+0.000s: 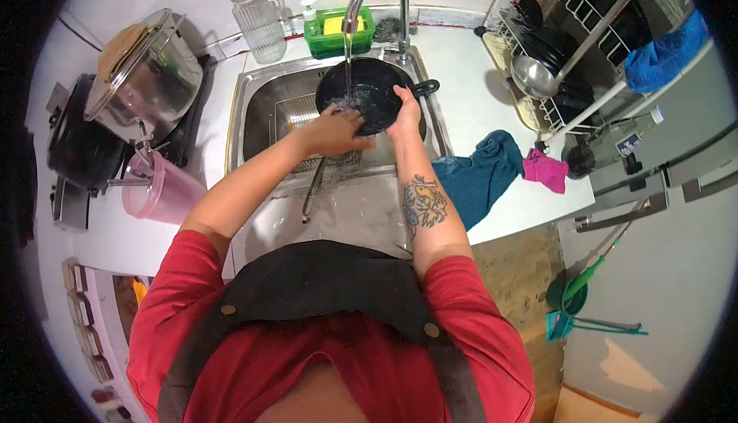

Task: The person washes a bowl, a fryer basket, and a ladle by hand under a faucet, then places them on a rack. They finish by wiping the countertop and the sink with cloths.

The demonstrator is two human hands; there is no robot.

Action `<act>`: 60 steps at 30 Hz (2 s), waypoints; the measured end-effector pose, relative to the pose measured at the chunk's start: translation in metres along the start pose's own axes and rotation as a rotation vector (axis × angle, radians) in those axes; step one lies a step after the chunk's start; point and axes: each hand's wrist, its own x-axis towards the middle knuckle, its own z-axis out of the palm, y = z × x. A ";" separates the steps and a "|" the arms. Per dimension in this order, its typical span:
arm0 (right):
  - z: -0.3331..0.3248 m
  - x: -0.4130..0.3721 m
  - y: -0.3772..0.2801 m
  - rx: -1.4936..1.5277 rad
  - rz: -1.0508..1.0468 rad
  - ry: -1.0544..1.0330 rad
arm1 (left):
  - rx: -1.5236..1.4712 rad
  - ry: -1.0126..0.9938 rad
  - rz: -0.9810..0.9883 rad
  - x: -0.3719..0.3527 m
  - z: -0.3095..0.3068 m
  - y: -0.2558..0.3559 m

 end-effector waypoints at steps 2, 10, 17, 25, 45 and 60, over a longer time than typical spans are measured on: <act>-0.002 0.008 -0.002 -0.002 0.035 -0.056 | 0.140 0.182 0.123 -0.011 0.007 0.000; 0.040 0.047 0.006 -1.200 -0.386 -0.085 | -0.283 0.631 -0.251 -0.028 -0.012 -0.007; 0.140 0.011 -0.032 -0.995 0.443 -0.618 | -1.302 0.781 -0.505 0.007 -0.007 -0.060; 0.142 0.010 -0.063 -1.289 0.395 -0.590 | -0.636 0.796 -0.124 0.000 -0.012 0.000; 0.122 0.033 -0.169 -2.517 -0.481 -0.390 | -1.736 0.531 -0.484 0.032 -0.034 0.015; 0.041 0.070 -0.372 -2.901 -0.222 0.822 | -1.815 0.987 0.079 0.172 -0.159 0.096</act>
